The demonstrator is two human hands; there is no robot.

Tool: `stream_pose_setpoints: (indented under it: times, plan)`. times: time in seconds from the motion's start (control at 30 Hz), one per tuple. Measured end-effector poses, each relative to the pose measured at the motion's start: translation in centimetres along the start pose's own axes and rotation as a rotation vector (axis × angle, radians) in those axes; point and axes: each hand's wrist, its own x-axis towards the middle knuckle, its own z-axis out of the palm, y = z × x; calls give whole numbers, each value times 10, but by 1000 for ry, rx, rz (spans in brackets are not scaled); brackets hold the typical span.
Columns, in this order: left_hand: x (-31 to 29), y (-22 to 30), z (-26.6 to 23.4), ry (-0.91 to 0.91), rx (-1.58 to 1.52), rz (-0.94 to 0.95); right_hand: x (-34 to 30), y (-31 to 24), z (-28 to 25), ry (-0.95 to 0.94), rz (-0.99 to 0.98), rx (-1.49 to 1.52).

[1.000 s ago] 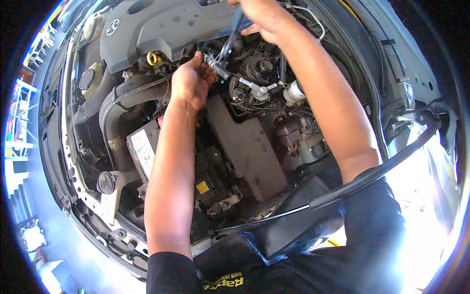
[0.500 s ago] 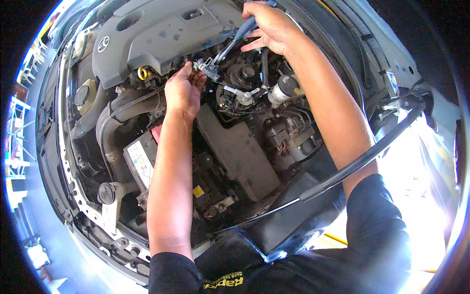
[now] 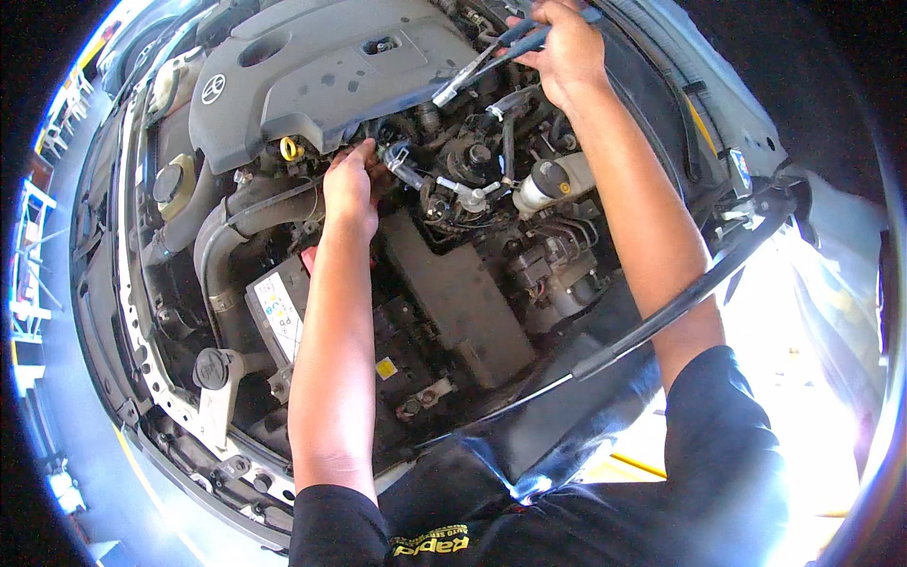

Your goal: The person uses pliers to release hose clamps and disconnects hoses and electrical connectors from a black engine component. The person then lifts the component out of the engine bay.

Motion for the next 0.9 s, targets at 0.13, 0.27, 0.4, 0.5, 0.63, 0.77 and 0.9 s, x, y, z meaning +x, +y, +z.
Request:
stream_pose_setpoints:
  times: [0.13, 0.27, 0.4, 0.5, 0.63, 0.77, 0.9]
  plan:
    - [-1, 3, -4, -3, 103, -31, -6, -9, -34, -81, 151, 101]
    - [-23, 27, -10, -73, 357, -80, -20, -19, -71, -82, 113, -33]
    - [-68, 55, 7, -67, 1074, 521, -37, -29, -98, -76, 99, -52]
    - [-99, 57, 46, -376, 930, 385, -51, -32, -100, -61, 150, 99]
    - [-116, 34, 104, -568, 530, 86, -78, -30, -70, -56, 91, 300]
    - [-101, 26, 130, -482, -32, 64, -119, -27, -36, -191, -185, 63]
    - [-87, 36, 122, -438, -37, 69, -156, -31, -47, -753, -668, -468]
